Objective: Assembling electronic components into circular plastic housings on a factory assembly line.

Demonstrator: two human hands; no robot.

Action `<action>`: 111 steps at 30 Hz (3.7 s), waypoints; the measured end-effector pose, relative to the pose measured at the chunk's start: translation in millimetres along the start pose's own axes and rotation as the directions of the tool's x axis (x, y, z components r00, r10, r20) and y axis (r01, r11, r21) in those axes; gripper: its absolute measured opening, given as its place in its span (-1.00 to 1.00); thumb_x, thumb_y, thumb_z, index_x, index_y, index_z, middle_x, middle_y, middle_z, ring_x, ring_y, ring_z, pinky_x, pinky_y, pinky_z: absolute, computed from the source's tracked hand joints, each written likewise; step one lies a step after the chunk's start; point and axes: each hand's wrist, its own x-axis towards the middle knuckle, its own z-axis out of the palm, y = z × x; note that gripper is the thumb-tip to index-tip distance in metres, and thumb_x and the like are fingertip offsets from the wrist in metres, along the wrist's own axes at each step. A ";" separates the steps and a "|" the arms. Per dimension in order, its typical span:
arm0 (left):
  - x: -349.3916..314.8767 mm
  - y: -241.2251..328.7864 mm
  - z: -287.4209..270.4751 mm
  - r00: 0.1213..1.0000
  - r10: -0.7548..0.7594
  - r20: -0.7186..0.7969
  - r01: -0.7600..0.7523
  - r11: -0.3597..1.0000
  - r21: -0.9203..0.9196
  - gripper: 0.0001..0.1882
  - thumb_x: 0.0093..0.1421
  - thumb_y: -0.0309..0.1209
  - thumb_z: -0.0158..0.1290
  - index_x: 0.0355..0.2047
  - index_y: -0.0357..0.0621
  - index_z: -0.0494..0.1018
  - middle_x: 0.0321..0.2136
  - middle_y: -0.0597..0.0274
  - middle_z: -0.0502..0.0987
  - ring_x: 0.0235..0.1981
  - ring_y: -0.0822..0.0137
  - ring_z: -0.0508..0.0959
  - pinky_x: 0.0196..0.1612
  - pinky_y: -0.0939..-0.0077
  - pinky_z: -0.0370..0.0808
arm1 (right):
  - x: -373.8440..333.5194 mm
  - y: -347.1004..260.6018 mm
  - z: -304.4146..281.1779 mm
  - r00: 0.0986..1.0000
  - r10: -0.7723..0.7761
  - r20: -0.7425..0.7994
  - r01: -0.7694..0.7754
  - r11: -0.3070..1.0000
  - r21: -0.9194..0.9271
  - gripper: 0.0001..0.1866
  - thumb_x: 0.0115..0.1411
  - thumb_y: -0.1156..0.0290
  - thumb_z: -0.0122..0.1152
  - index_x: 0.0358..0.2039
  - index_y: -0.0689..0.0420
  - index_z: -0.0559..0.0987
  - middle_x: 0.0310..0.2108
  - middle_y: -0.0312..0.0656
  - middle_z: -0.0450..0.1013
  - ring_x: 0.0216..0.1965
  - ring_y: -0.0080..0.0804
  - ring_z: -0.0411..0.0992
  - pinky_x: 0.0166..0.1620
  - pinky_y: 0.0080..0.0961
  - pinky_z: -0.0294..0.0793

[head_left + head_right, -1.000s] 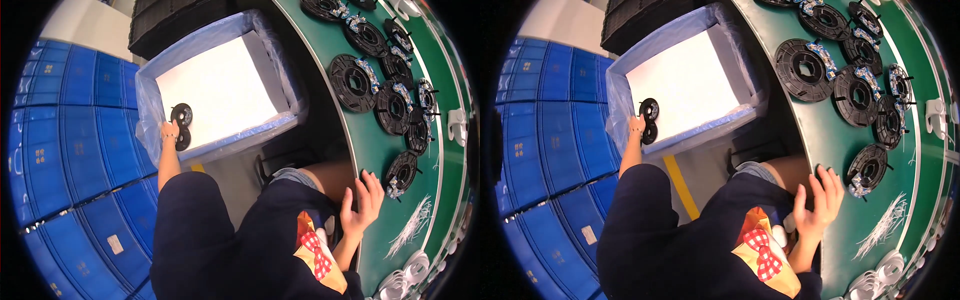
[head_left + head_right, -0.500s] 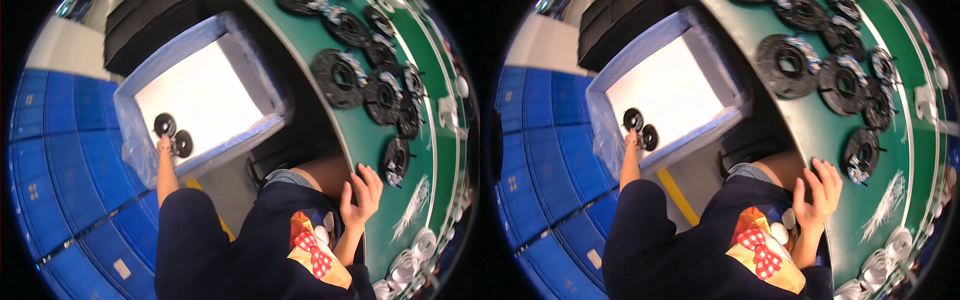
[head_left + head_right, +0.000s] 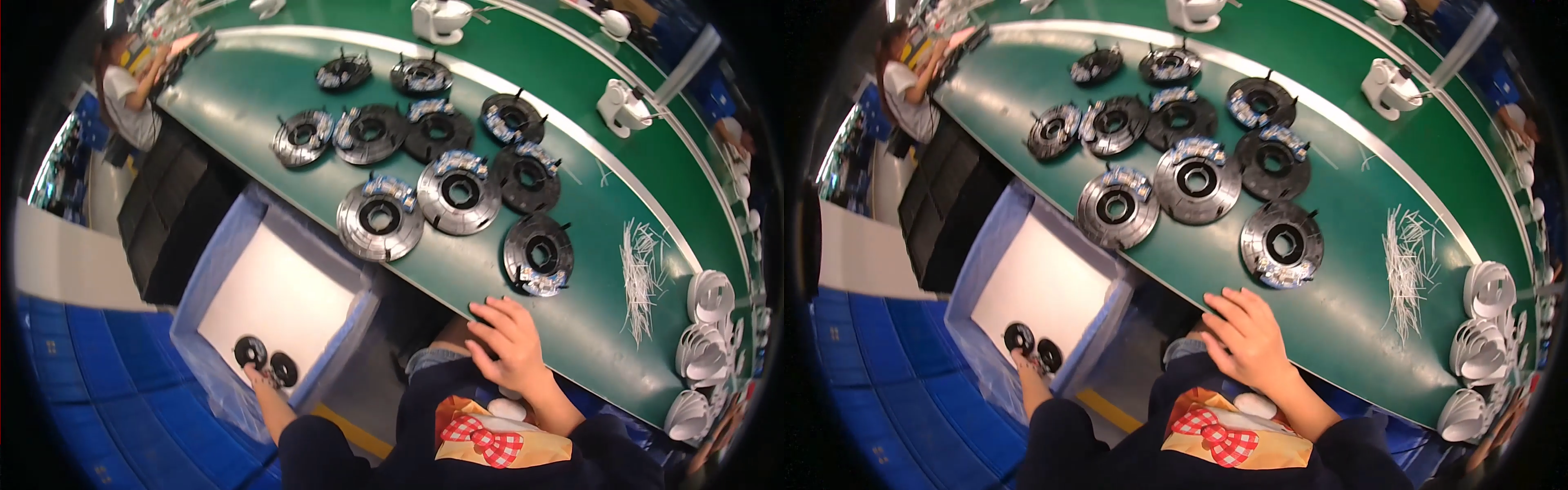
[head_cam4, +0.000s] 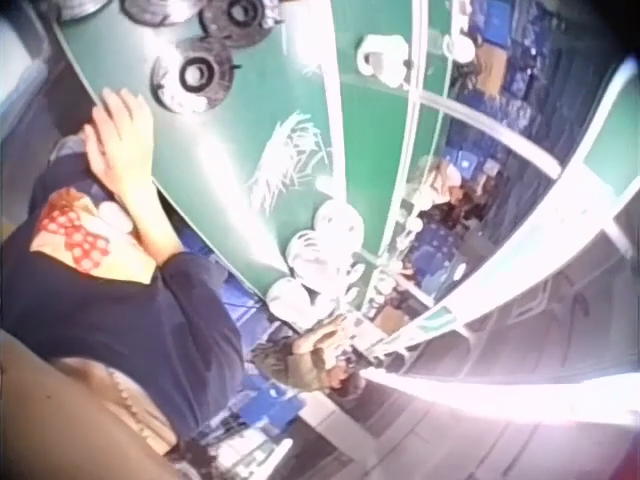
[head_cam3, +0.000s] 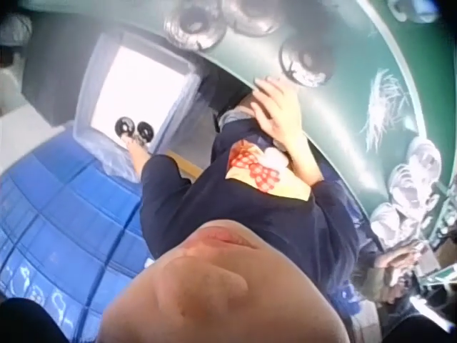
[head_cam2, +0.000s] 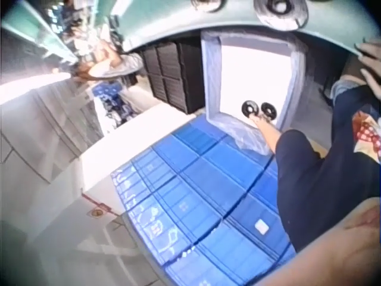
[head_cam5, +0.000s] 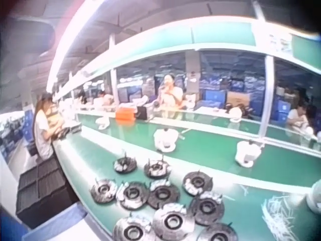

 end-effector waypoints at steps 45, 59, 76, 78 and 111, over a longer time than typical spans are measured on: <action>-594.3 108.4 203.8 -0.458 -0.010 0.889 -0.454 0.863 -0.224 -0.77 0.16 -0.21 -0.14 -0.41 -0.12 0.33 -0.63 0.37 0.33 -0.65 0.54 0.28 -0.63 0.66 0.22 | -15.4 3.4 -0.8 0.995 -0.059 -0.079 0.076 0.971 0.227 -0.77 -0.07 0.33 0.15 -0.39 0.16 0.50 -0.16 -0.17 0.34 -0.05 -0.24 0.24 0.06 -0.26 0.15; -649.2 -0.6 372.8 -0.083 0.099 0.992 -0.997 -0.008 -0.082 -0.61 0.01 -0.21 -0.15 -0.39 -0.32 0.46 -0.44 -0.01 0.51 -0.47 0.19 0.52 -0.41 0.40 0.43 | -16.3 -3.0 -1.6 0.989 -0.062 -0.131 0.102 0.940 0.326 -0.73 -0.15 0.41 0.19 -0.37 0.22 0.48 -0.21 -0.14 0.35 -0.07 -0.18 0.26 0.05 -0.20 0.18; -255.4 109.0 92.2 0.112 0.924 0.365 -0.991 0.133 -0.033 -0.88 0.11 -0.51 -0.13 -0.45 -0.23 0.42 -0.57 0.23 0.49 -0.60 0.48 0.47 -0.51 0.63 0.41 | -1.5 -11.7 -7.5 0.997 -0.071 0.013 0.066 0.972 0.225 -0.71 -0.19 0.45 0.22 -0.37 0.20 0.48 -0.17 -0.15 0.36 -0.09 -0.12 0.27 0.01 -0.11 0.18; -226.8 57.4 106.6 0.108 0.741 0.663 -0.993 0.047 0.109 -0.85 -0.03 -0.60 -0.12 -0.46 -0.22 0.43 -0.45 0.09 0.52 -0.44 0.24 0.53 -0.38 0.47 0.45 | -1.8 -10.5 -6.0 0.997 -0.073 0.035 0.065 0.980 0.190 -0.70 -0.20 0.45 0.22 -0.36 0.19 0.49 -0.17 -0.16 0.36 -0.09 -0.13 0.27 -0.01 -0.11 0.18; -265.5 65.9 -20.6 -0.449 0.783 0.430 -0.861 -0.508 0.027 -0.89 -0.40 -0.70 -0.18 -0.81 -0.24 0.20 -0.71 0.12 0.31 -0.42 0.12 0.44 -0.44 0.41 0.36 | 8.9 -18.0 4.3 0.993 -0.116 -0.022 0.115 0.896 0.428 -0.72 -0.25 0.52 0.23 -0.41 0.21 0.51 -0.22 -0.10 0.40 -0.16 -0.13 0.34 -0.06 -0.22 0.31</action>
